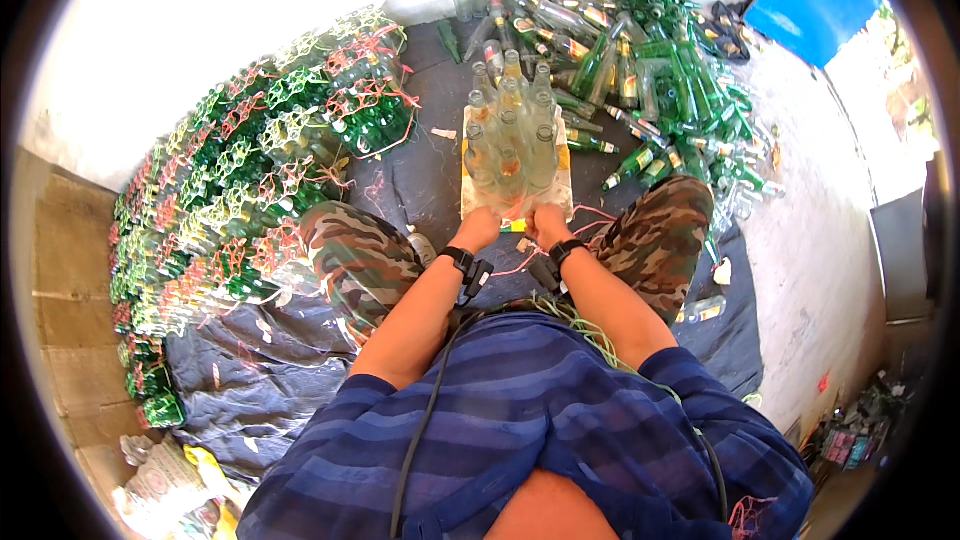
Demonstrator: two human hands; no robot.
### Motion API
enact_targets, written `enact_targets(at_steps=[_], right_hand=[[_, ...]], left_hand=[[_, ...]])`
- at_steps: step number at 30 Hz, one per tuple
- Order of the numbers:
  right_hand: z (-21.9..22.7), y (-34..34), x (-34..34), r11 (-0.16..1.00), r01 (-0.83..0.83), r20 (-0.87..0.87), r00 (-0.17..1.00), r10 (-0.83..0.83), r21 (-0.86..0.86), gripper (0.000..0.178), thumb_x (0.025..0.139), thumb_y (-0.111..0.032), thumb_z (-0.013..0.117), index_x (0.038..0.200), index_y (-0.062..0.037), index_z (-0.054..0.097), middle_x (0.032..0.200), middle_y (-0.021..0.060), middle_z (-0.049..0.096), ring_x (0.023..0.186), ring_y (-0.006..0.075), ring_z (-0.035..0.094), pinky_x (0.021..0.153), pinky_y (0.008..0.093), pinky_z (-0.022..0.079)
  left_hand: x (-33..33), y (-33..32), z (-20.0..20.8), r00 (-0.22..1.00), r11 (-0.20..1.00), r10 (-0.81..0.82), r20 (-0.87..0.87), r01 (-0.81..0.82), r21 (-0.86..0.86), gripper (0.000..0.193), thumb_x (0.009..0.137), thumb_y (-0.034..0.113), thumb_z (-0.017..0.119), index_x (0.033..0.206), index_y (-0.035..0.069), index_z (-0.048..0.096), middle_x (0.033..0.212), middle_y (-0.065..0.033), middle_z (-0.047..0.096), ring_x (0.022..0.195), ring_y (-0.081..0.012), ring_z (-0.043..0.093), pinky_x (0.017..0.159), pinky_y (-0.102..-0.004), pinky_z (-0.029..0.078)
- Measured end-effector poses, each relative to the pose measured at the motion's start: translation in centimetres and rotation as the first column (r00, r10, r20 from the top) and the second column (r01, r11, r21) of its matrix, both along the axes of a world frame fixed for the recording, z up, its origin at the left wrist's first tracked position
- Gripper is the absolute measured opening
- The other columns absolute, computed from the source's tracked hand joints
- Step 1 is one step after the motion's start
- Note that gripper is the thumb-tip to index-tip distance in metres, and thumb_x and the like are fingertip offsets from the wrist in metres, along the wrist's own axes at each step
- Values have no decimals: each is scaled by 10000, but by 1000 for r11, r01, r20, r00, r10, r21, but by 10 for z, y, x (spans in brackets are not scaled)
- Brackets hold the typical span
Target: The person sits on a tarp and arranges green glass bottles on a small wooden board. They then use a pink string to tie the bottles together into a bundle, wrapping the string around the necks and bodies of the bottles and tying a knot to secure them.
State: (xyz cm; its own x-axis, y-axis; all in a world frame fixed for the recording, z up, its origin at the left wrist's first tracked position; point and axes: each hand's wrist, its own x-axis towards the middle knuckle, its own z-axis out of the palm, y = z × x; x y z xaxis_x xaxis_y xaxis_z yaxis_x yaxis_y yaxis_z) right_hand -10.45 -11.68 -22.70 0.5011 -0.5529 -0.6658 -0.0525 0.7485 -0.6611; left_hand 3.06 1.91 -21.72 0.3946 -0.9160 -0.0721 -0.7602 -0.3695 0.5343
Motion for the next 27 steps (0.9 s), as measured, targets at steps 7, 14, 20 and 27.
enact_targets(at_steps=[7,14,20,27], right_hand=[[82,40,-7,868,-496,-117,862,493,11,529,1021,-460,531,1295,-9,573,1217,192,659,1084,295,640,925,449,469],[79,56,5,924,-381,112,920,376,27,322,1017,-278,573,1224,-33,545,1055,105,684,965,234,664,883,424,537],[77,48,1,932,-361,207,911,358,-22,283,974,-119,515,1242,-35,547,867,98,652,695,199,654,637,362,553],[97,33,-6,873,-391,1,912,409,-291,149,956,-115,531,1083,-37,543,729,27,529,615,163,584,627,355,581]], left_hand=[[-3,9,52,922,945,150,-357,-28,326,262,953,104,466,942,-66,666,646,-176,670,524,-253,691,502,-395,548],[-13,21,107,955,952,20,-296,72,299,239,917,64,490,965,-55,691,670,-151,700,570,-236,711,513,-366,554],[-22,27,143,871,955,27,-491,122,270,269,912,100,503,1017,-6,727,722,-130,720,613,-201,719,565,-353,568],[-15,33,144,995,999,33,-99,-29,36,249,881,267,607,1039,121,732,874,-168,716,827,-367,680,755,-470,536]])
